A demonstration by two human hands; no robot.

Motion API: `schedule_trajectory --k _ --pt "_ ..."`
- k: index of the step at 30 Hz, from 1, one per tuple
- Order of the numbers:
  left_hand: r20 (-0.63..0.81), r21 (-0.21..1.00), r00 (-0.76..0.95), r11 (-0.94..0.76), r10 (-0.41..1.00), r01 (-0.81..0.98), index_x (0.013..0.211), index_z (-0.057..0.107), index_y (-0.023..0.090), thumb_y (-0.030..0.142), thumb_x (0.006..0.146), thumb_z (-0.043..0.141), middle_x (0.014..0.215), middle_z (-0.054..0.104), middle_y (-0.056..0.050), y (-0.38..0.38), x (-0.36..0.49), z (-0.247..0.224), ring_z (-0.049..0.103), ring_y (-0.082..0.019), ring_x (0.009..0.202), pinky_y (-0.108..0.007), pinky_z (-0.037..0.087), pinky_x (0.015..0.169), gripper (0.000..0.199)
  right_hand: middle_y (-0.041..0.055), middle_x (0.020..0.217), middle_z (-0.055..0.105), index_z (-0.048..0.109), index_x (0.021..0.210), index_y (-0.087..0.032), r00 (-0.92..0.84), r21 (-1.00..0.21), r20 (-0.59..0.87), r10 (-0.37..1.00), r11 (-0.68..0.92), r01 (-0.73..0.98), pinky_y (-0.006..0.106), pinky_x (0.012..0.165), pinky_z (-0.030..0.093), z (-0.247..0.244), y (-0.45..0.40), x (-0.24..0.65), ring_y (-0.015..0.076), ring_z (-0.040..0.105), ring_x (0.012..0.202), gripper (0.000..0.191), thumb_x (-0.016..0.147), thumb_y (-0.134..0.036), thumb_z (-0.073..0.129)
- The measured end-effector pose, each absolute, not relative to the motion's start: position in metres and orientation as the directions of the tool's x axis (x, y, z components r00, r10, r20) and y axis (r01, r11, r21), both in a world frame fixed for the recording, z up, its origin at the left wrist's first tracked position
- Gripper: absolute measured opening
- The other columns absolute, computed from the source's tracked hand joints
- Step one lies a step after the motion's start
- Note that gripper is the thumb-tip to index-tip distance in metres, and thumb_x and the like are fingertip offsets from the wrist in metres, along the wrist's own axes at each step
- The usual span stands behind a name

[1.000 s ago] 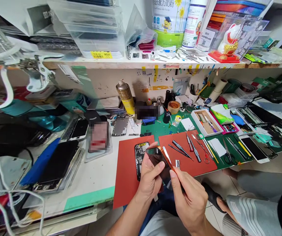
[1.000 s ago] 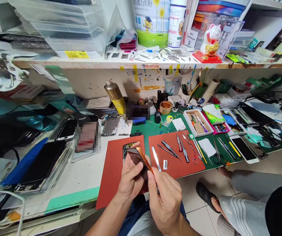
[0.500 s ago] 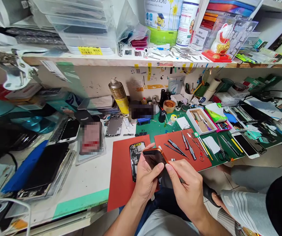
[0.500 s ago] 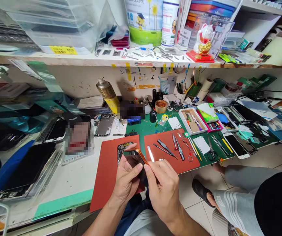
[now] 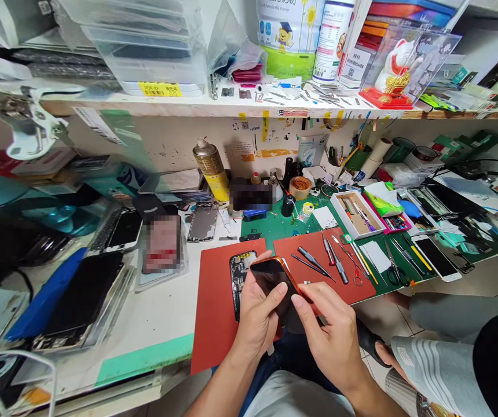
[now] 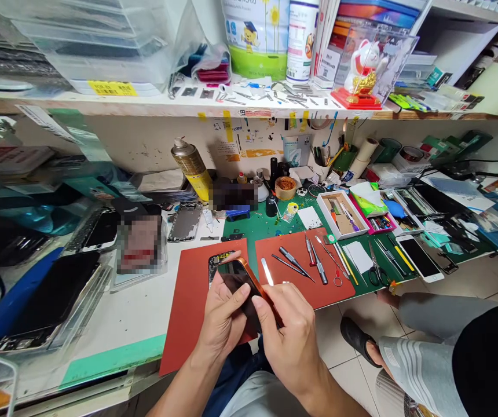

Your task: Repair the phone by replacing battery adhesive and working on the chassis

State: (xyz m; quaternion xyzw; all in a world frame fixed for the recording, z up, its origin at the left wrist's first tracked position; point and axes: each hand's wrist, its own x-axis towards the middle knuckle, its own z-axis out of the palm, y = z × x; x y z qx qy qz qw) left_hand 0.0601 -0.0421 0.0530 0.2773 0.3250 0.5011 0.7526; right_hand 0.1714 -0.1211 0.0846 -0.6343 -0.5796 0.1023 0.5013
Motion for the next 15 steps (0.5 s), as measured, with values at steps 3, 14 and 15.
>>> schedule_trajectory --k 3,14,15 --pt "-0.217 0.74 0.292 0.352 0.932 -0.573 0.14 0.065 0.036 0.03 0.072 0.101 0.114 0.076 -0.001 -0.0398 0.0593 0.0541 0.075 -0.019 0.102 -0.03 0.06 0.098 0.077 0.0053 0.094 0.076 0.077 0.114 -0.021 0.3 -0.757 0.444 0.844 0.175 0.629 0.031 0.074 0.058 0.0837 -0.1231 0.1702 0.0184 0.071 0.084 0.019 0.109 -0.017 0.059" --pt "-0.206 0.739 0.288 0.342 0.935 -0.581 0.137 0.068 0.035 0.027 0.071 0.102 0.108 0.076 0.001 -0.0404 0.061 0.0555 0.073 -0.014 0.094 -0.021 0.059 0.085 0.074 0.0046 0.09 0.078 0.081 0.111 -0.021 0.334 -0.774 0.449 0.829 0.174 0.609 0.03 0.071 0.056 0.0848 -0.1229 0.1711 0.0176 0.072 0.08 0.022 0.109 -0.015 0.059" --pt "-0.208 0.735 0.288 0.343 0.935 -0.585 0.136 0.069 0.035 0.027 0.071 0.102 0.108 0.076 0.001 -0.0403 0.0613 0.0554 0.072 -0.014 0.093 -0.02 0.059 0.084 0.074 0.0047 0.09 0.078 0.081 0.111 -0.021 0.336 -0.776 0.446 0.829 0.172 0.607 0.03 0.071 0.056 0.0847 -0.1231 0.1714 0.0176 0.071 0.08 0.022 0.109 -0.015 0.059"
